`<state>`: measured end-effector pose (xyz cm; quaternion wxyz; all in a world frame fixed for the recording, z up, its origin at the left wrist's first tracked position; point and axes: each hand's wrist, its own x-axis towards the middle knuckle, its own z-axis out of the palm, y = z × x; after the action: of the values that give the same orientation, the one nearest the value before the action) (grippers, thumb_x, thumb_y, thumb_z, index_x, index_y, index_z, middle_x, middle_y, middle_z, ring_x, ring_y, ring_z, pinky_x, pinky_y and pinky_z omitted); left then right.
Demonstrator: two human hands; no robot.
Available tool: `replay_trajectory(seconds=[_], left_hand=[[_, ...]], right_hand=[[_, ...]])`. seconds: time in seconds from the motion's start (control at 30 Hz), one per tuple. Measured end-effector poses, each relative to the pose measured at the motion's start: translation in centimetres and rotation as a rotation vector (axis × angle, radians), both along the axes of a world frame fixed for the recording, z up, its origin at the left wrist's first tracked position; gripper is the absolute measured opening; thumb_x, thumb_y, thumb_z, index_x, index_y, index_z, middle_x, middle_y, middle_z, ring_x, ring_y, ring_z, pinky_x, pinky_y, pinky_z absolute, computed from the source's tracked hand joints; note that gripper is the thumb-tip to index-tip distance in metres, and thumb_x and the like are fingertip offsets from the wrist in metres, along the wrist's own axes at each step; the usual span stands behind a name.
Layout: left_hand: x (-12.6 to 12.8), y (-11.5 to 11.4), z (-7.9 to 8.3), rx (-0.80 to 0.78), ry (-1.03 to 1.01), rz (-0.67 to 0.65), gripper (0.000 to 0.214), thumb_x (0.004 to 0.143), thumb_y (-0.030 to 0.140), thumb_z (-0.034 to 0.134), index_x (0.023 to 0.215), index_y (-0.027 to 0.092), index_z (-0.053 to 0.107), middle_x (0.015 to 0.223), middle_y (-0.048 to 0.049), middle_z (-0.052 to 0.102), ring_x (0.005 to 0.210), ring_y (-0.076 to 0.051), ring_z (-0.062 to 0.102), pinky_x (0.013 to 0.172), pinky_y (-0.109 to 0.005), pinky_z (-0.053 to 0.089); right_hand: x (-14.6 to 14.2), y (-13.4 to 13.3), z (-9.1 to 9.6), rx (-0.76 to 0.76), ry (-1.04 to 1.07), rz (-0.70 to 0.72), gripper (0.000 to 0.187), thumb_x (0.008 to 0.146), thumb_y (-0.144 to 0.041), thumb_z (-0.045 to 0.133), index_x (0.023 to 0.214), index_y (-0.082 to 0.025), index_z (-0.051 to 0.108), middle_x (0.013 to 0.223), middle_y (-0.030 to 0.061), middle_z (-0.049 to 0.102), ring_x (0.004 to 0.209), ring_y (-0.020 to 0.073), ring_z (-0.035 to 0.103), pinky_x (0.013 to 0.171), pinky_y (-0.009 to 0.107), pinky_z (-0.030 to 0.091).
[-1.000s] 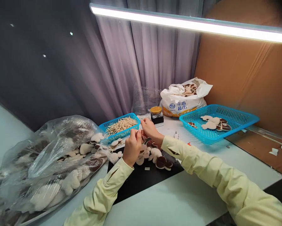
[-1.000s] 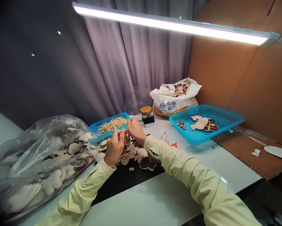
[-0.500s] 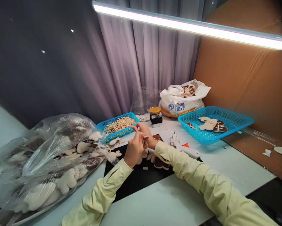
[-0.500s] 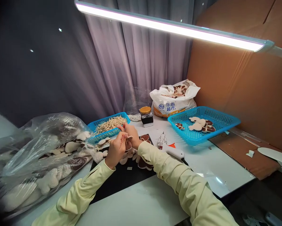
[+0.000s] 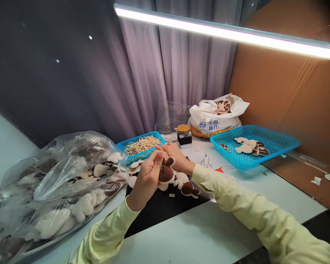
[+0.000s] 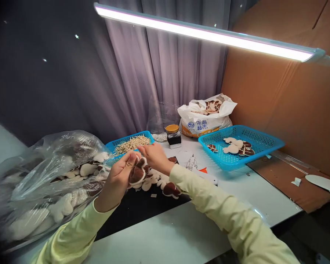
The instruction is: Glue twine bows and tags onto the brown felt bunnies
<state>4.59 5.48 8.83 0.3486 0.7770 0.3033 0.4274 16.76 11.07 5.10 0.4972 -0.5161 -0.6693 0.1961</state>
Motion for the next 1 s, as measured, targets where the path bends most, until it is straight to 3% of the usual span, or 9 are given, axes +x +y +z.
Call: replay_trajectory(seconds=[0.07, 0.17, 0.33, 0.43, 0.5, 0.63, 0.77, 0.9, 1.0], left_hand=[[-0.4, 0.5, 0.0, -0.030, -0.054, 0.027, 0.031, 0.090, 0.044, 0.038, 0.073, 0.019, 0.047, 0.059, 0.0042, 0.041, 0.044, -0.008, 0.038, 0.039, -0.018, 0.034], [-0.5, 0.7, -0.4, 0.103, -0.021, 0.120, 0.029, 0.090, 0.042, 0.038, 0.076, 0.019, 0.050, 0.065, 0.0022, 0.048, 0.054, -0.010, 0.047, 0.048, -0.019, 0.040], [-0.4, 0.4, -1.1, 0.158, 0.041, 0.127, 0.030, 0.091, 0.043, 0.034, 0.087, 0.021, 0.054, 0.060, 0.0030, 0.050, 0.050, -0.011, 0.051, 0.044, -0.020, 0.041], [-0.7, 0.1, -0.9, 0.071, 0.043, 0.011, 0.039, 0.093, 0.045, 0.022, 0.095, 0.020, 0.052, 0.059, 0.0028, 0.051, 0.042, -0.010, 0.048, 0.037, -0.019, 0.038], [-1.0, 0.1, -0.4, 0.101, 0.151, -0.084, 0.036, 0.093, 0.044, 0.025, 0.098, 0.020, 0.052, 0.061, 0.0021, 0.055, 0.043, -0.010, 0.050, 0.040, -0.020, 0.040], [-1.8, 0.3, 0.9, 0.506, 0.430, -0.170, 0.029, 0.083, 0.031, 0.055, 0.110, 0.020, 0.050, 0.082, -0.0022, 0.065, 0.063, -0.013, 0.060, 0.059, -0.024, 0.050], [-2.6, 0.7, 1.7, 0.992, 0.425, -0.230, 0.028, 0.083, 0.012, 0.051, 0.111, 0.017, 0.051, 0.104, -0.0090, 0.066, 0.099, -0.020, 0.060, 0.085, -0.034, 0.049], [-3.2, 0.9, 1.5, 1.316, 0.397, -0.151, 0.024, 0.082, 0.012, 0.056, 0.105, 0.017, 0.055, 0.106, -0.0090, 0.068, 0.104, -0.020, 0.059, 0.085, -0.033, 0.049], [-3.4, 0.8, 1.2, 1.488, 0.373, -0.145, 0.016, 0.081, 0.013, 0.058, 0.097, 0.015, 0.059, 0.103, -0.0088, 0.069, 0.105, -0.019, 0.059, 0.083, -0.030, 0.049]], right_hand=[[1.4, -1.9, 0.7, -0.006, 0.023, 0.065, 0.038, 0.095, -0.038, 0.032, 0.088, -0.014, 0.061, 0.089, 0.0056, 0.063, 0.075, 0.0140, 0.060, 0.067, 0.031, 0.051], [2.4, -5.4, 1.2, -0.011, 0.052, 0.186, 0.060, 0.095, -0.046, 0.013, 0.071, -0.015, 0.059, 0.069, 0.0034, 0.062, 0.058, 0.0111, 0.058, 0.052, 0.024, 0.047], [2.0, -8.9, 0.9, 0.041, 0.040, 0.363, 0.030, 0.090, -0.044, 0.040, 0.084, -0.018, 0.054, 0.067, -0.0018, 0.061, 0.057, 0.0108, 0.061, 0.046, 0.020, 0.045], [2.1, -9.1, 0.6, 0.120, 0.014, 0.383, 0.022, 0.091, -0.038, 0.042, 0.091, -0.019, 0.052, 0.068, -0.0022, 0.061, 0.057, 0.0100, 0.061, 0.046, 0.018, 0.046], [2.5, -9.0, 0.4, 0.188, -0.026, 0.339, 0.017, 0.091, -0.034, 0.043, 0.092, -0.020, 0.053, 0.064, -0.0035, 0.059, 0.052, 0.0091, 0.058, 0.044, 0.019, 0.044], [3.2, -8.9, -0.2, 0.413, -0.133, 0.141, 0.012, 0.088, -0.023, 0.047, 0.081, -0.019, 0.056, 0.060, -0.0006, 0.055, 0.054, 0.0122, 0.052, 0.049, 0.025, 0.042], [3.4, -9.0, -0.9, 0.662, -0.261, 0.049, 0.017, 0.083, -0.012, 0.045, 0.086, -0.019, 0.060, 0.083, 0.0089, 0.063, 0.082, 0.0212, 0.056, 0.068, 0.036, 0.047], [3.4, -9.5, -0.9, 1.020, -0.410, -0.124, 0.020, 0.080, -0.005, 0.046, 0.089, -0.019, 0.058, 0.092, 0.0106, 0.064, 0.093, 0.0222, 0.057, 0.070, 0.036, 0.052], [3.3, -10.0, -0.5, 1.104, -0.422, -0.176, 0.016, 0.078, -0.004, 0.052, 0.076, -0.019, 0.057, 0.087, 0.0098, 0.065, 0.089, 0.0213, 0.059, 0.065, 0.033, 0.054]])
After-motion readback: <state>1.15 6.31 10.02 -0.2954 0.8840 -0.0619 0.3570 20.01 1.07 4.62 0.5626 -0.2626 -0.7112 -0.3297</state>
